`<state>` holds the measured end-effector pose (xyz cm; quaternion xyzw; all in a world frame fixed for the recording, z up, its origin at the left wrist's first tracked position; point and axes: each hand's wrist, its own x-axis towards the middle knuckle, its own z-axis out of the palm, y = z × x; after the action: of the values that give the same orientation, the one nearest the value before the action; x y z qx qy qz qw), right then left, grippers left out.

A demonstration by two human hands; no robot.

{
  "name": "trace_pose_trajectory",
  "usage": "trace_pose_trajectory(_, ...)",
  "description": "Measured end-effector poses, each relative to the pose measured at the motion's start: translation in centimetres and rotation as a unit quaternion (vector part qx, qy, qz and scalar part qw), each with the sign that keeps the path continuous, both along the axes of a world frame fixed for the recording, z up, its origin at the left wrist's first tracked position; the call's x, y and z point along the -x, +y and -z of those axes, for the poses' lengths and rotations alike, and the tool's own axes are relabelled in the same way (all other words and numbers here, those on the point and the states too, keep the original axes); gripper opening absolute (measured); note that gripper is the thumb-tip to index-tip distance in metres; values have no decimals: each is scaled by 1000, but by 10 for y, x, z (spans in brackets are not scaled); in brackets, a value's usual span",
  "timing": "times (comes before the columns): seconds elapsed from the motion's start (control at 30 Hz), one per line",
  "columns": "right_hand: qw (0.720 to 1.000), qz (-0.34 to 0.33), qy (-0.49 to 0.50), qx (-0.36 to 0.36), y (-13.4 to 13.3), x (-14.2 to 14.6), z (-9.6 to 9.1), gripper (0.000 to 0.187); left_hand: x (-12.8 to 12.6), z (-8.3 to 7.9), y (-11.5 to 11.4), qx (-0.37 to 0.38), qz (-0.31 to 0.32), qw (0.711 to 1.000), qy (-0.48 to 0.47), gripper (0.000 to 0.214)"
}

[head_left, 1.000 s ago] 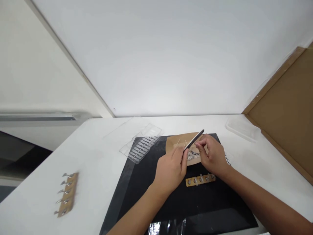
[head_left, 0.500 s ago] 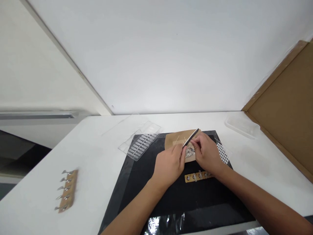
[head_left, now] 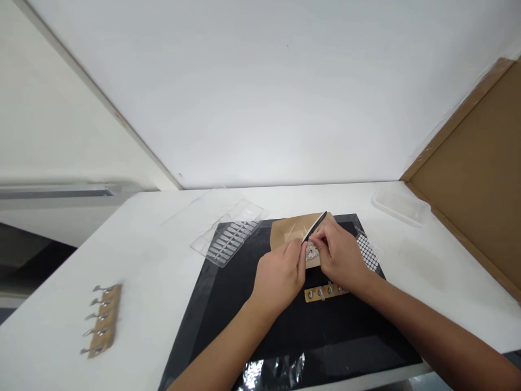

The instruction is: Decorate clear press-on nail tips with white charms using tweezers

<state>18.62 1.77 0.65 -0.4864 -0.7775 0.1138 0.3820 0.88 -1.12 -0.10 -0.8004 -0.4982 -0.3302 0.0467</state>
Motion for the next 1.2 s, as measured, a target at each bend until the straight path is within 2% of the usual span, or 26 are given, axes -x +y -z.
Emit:
trace_pose_trajectory(0.17, 999, 28, 18, -22, 0, 0, -3, 19, 1, 0, 1, 14, 6, 1000, 4, 31)
trace_pose_trajectory(0.3, 1000, 3, -7, -3, 1, -2, -3, 19, 1, 1, 2, 32, 8, 999, 12, 31)
trace_pose_trajectory(0.43, 998, 55, -14, -23, 4, -2, -1, 21, 1, 1, 3, 27, 0, 999, 21, 34)
trace_pose_trajectory(0.53, 999, 16, -28, -4, 4, -1, 0, 19, 2, 1, 4, 27, 2, 999, 18, 33)
trace_pose_trajectory(0.67, 999, 44, -8, -16, 3, 1, -1, 20, 3, -1, 4, 33, 7, 999, 16, 29)
trace_pose_trajectory(0.77, 1000, 7, -25, -8, 3, 0, -2, 19, 3, -1, 3, 45, 10, 999, 13, 29)
trace_pose_trajectory(0.9, 998, 50, -26, -41, 6, -2, -1, 21, 2, 0, 3, 51, 4, 999, 18, 30)
trace_pose_trajectory(1.03, 999, 12, -40, -31, 6, -1, 0, 20, 3, 1, 4, 49, 0, 999, 24, 31)
trace_pose_trajectory(1.13, 998, 41, -31, -31, 6, 0, -2, 20, 4, 0, 4, 53, -2, 998, 27, 30)
trace_pose_trajectory(1.2, 999, 37, -30, -22, 5, 0, -4, 20, 4, -1, 4, 51, -1, 998, 28, 30)
